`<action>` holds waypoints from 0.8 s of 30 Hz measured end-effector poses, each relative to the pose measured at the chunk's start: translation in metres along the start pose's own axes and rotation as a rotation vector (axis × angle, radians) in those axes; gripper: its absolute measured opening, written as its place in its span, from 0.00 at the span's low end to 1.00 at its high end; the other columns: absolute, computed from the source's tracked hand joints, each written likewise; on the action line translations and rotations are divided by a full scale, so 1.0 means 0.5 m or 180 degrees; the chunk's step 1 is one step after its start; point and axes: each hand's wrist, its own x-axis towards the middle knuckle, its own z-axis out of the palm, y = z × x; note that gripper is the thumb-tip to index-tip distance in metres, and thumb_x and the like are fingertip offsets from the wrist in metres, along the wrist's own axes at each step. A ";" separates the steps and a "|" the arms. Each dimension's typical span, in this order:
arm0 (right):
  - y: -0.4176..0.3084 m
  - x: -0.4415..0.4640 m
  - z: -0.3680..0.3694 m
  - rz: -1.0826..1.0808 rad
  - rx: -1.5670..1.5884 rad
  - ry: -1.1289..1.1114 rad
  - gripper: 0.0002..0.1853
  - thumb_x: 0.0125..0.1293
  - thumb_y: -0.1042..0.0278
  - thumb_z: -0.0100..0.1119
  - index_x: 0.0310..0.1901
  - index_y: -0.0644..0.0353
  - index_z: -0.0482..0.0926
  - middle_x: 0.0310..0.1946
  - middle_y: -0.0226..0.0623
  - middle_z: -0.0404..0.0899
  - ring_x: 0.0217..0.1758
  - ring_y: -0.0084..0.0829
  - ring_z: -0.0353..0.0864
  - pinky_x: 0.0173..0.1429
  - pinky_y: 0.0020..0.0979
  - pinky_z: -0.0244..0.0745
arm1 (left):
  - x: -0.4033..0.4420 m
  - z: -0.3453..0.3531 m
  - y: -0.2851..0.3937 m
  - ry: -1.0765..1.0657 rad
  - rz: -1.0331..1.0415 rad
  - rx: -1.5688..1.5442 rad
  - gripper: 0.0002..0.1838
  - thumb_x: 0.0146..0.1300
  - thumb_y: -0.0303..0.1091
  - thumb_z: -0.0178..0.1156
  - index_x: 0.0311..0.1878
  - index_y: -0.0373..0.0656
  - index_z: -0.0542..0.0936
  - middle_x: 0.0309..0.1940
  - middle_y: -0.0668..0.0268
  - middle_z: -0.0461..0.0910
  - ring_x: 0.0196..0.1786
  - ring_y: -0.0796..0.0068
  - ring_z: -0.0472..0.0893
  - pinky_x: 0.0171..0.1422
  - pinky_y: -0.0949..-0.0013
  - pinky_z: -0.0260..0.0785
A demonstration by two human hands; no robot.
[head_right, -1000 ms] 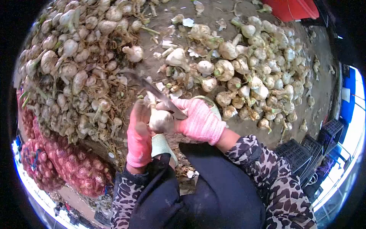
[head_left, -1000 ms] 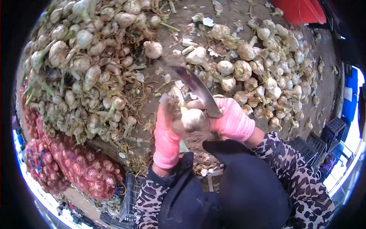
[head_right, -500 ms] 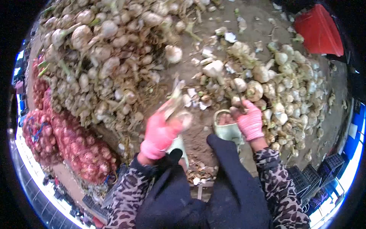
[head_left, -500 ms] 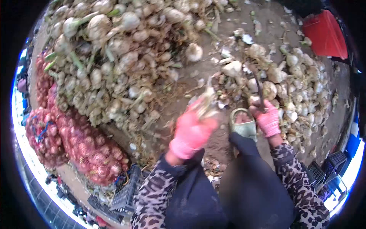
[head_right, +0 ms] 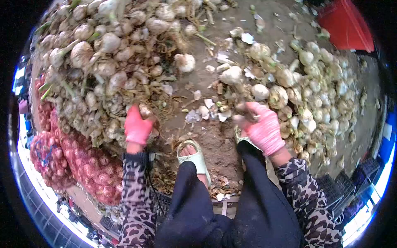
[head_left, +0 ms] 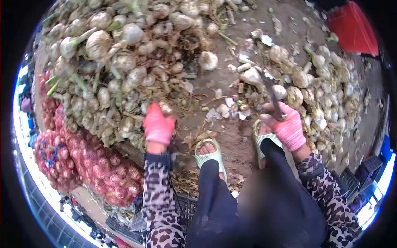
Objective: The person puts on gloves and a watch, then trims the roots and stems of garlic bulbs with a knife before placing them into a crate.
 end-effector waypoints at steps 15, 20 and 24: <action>-0.017 -0.100 0.028 -0.2499 -0.2258 -0.0649 0.12 0.45 0.68 0.58 0.32 0.59 0.71 0.28 0.42 0.71 0.34 0.43 0.77 0.36 0.40 0.71 | -0.242 0.036 0.155 -0.0915 0.2003 -0.3442 0.31 0.39 0.30 0.74 0.49 0.40 0.71 0.38 0.66 0.78 0.41 0.76 0.78 0.48 0.72 0.70; 0.013 -0.089 0.027 -0.2411 -0.2260 -0.0507 0.11 0.45 0.69 0.58 0.32 0.58 0.71 0.28 0.40 0.71 0.34 0.42 0.76 0.36 0.40 0.70 | -0.268 0.062 0.155 -0.0905 0.1741 -0.3742 0.28 0.36 0.27 0.71 0.46 0.41 0.74 0.34 0.67 0.79 0.39 0.79 0.78 0.45 0.73 0.70; 0.030 -0.078 0.027 -0.2571 -0.2009 -0.0395 0.14 0.42 0.70 0.62 0.34 0.57 0.75 0.24 0.38 0.71 0.31 0.42 0.76 0.35 0.38 0.70 | -0.268 0.042 0.159 -0.0865 0.2101 -0.3377 0.29 0.35 0.28 0.71 0.47 0.41 0.74 0.35 0.65 0.79 0.38 0.75 0.79 0.46 0.72 0.71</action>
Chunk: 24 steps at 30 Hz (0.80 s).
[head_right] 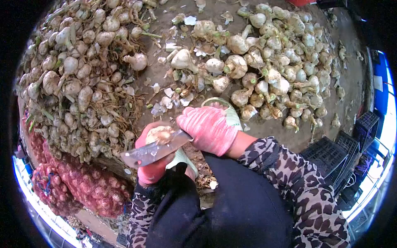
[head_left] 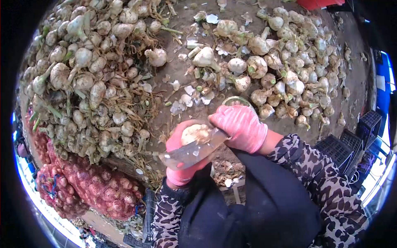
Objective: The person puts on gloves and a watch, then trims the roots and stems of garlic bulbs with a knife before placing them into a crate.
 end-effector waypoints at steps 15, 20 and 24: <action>-0.003 0.045 -0.043 0.1527 0.3026 -0.0290 0.26 0.51 0.57 0.71 0.50 0.59 0.78 0.38 0.32 0.81 0.41 0.20 0.77 0.49 0.26 0.72 | 0.028 -0.005 -0.027 0.0303 -0.0734 -0.2600 0.42 0.51 0.38 0.68 0.65 0.31 0.58 0.58 0.54 0.68 0.56 0.69 0.71 0.59 0.70 0.65; -0.007 0.061 -0.041 0.0760 0.1064 -0.0022 0.17 0.51 0.62 0.67 0.42 0.57 0.79 0.33 0.39 0.79 0.39 0.37 0.80 0.43 0.33 0.75 | 0.028 -0.026 -0.027 0.0259 -0.1564 -0.1834 0.22 0.58 0.29 0.60 0.56 0.31 0.71 0.42 0.61 0.79 0.40 0.76 0.78 0.41 0.78 0.71; 0.053 0.039 0.001 0.0427 0.0331 -0.0082 0.13 0.47 0.68 0.63 0.37 0.58 0.78 0.30 0.42 0.76 0.38 0.45 0.77 0.41 0.38 0.74 | 0.011 -0.042 -0.037 0.0363 -0.0539 -0.0789 0.16 0.56 0.23 0.57 0.49 0.33 0.74 0.37 0.64 0.79 0.36 0.80 0.77 0.39 0.77 0.70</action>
